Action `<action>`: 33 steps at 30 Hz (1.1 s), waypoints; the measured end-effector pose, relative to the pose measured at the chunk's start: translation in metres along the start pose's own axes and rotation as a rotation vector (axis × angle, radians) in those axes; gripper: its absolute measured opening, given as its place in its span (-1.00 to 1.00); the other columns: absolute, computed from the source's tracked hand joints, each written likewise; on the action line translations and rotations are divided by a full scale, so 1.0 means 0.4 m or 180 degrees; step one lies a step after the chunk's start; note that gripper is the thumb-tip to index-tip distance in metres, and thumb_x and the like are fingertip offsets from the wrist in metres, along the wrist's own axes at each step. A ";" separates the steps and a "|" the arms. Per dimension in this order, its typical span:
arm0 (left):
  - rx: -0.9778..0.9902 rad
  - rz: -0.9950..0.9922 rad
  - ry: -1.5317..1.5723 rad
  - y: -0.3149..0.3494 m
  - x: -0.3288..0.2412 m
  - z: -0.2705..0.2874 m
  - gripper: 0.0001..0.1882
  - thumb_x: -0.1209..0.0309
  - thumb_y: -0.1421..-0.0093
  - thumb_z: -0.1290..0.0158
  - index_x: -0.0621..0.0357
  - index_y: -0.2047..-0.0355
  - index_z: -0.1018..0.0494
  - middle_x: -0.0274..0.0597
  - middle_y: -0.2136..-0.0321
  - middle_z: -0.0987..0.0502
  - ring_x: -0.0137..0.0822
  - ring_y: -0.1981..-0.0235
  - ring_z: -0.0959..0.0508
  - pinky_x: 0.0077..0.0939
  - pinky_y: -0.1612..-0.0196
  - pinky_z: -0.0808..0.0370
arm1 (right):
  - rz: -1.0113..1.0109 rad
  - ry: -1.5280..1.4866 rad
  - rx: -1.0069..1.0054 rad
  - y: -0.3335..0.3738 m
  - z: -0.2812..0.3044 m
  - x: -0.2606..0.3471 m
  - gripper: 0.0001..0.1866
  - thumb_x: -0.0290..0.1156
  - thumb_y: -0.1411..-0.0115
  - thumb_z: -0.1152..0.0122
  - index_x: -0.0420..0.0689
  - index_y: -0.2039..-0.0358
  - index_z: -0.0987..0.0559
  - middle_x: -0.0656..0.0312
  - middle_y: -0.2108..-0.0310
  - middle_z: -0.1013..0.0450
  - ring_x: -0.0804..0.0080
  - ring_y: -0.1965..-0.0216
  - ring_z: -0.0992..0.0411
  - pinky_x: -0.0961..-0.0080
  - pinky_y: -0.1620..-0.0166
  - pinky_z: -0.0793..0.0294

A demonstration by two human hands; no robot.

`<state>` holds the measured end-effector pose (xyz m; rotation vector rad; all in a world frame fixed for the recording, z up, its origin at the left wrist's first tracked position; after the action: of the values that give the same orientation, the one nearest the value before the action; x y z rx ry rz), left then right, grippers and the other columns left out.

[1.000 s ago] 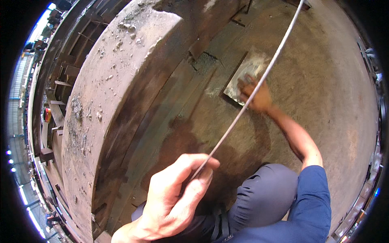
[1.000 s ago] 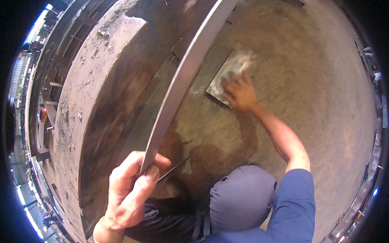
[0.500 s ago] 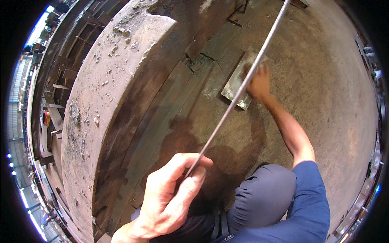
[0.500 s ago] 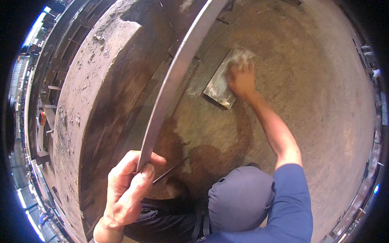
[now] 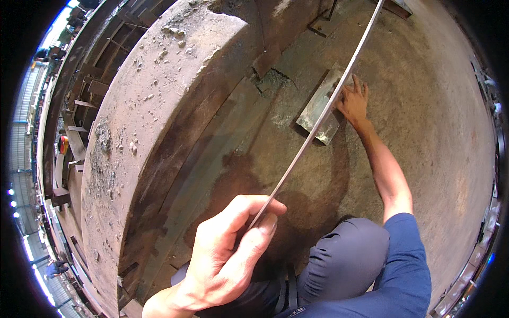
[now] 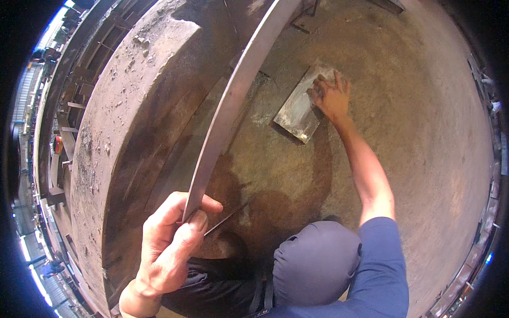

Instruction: The person walks through a metal fabrication workshop, picks up a metal rod, and uses a sanding block to clean a section of a large metal sheet. They then use a ruler and marker to measure and mark lines on the metal sheet.

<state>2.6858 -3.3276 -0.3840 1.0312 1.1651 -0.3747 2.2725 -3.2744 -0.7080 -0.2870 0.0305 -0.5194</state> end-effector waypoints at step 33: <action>0.0113 -0.0318 0.0021 0.028 0.020 0.015 -0.75 0.52 -0.43 0.04 0.36 -0.05 -0.48 -0.55 0.48 -0.34 -0.70 0.48 -0.20 -0.72 0.41 -0.12 | 0.1000 0.0037 0.0367 0.099 0.015 0.077 -0.41 0.00 -0.39 -0.09 0.07 -0.36 -0.44 0.15 -0.30 -0.44 0.03 -0.44 -0.19 -0.27 -0.51 0.12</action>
<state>2.7004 -3.3249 -0.3858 1.0079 1.2227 -0.4725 2.3192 -3.2551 -0.7120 -0.1618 0.0558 -0.2097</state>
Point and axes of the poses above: each hand's wrist, its own y-axis away from the middle knuckle, its own z-axis out of the back of the hand, x = y × z, the point moved 1 cm from there along -y, towards the middle knuckle
